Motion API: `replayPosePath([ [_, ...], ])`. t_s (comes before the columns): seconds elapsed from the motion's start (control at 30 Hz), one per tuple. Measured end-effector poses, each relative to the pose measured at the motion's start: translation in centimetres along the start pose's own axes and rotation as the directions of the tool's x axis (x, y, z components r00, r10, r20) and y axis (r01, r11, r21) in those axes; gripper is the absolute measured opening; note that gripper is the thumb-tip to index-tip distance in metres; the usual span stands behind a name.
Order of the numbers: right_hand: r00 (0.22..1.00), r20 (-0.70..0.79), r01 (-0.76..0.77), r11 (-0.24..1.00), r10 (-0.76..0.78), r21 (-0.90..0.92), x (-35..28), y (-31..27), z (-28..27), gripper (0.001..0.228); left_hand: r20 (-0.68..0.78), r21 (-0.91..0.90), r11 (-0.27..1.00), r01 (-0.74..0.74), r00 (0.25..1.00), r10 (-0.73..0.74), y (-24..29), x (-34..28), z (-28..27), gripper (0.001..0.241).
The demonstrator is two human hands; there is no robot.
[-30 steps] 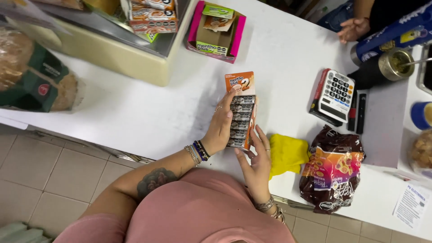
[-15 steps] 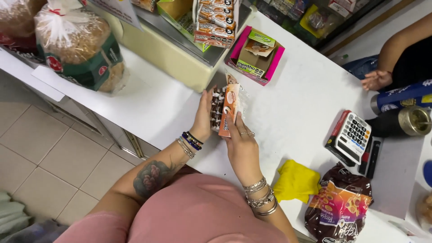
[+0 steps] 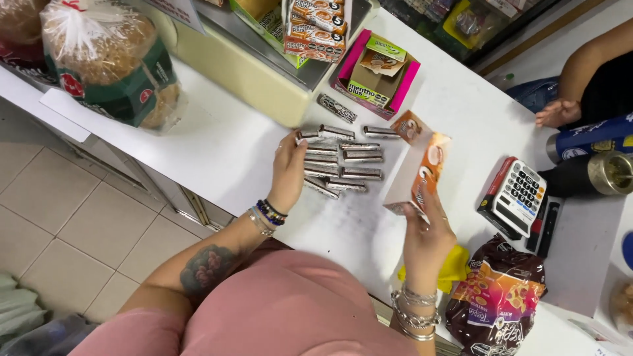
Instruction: Cleaning individual candy packs with a cloth and arranging them into a display box on a store counter.
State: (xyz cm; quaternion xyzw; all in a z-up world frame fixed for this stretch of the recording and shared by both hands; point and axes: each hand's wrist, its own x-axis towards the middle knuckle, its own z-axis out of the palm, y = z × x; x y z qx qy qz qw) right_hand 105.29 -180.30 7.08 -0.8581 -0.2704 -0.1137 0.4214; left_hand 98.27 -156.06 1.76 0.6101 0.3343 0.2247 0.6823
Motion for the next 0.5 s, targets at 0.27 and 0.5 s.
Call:
replayPosePath([
  [0.27, 0.791, 0.077, -0.461, 0.509, 0.606, 0.727, -7.0, 5.5, -1.4, 0.07, -0.111, 0.146, 0.988, 0.047, 0.993, -0.031, -3.3, -2.5, -2.9, 0.076],
  [0.5, 0.763, 0.15, -0.638, 0.696, 0.629, 0.329, -8.4, 3.4, -1.9, 0.06, 0.218, 0.466, 0.687, -0.557, 0.825, 0.521, -0.3, -5.7, 0.1, 0.043],
])
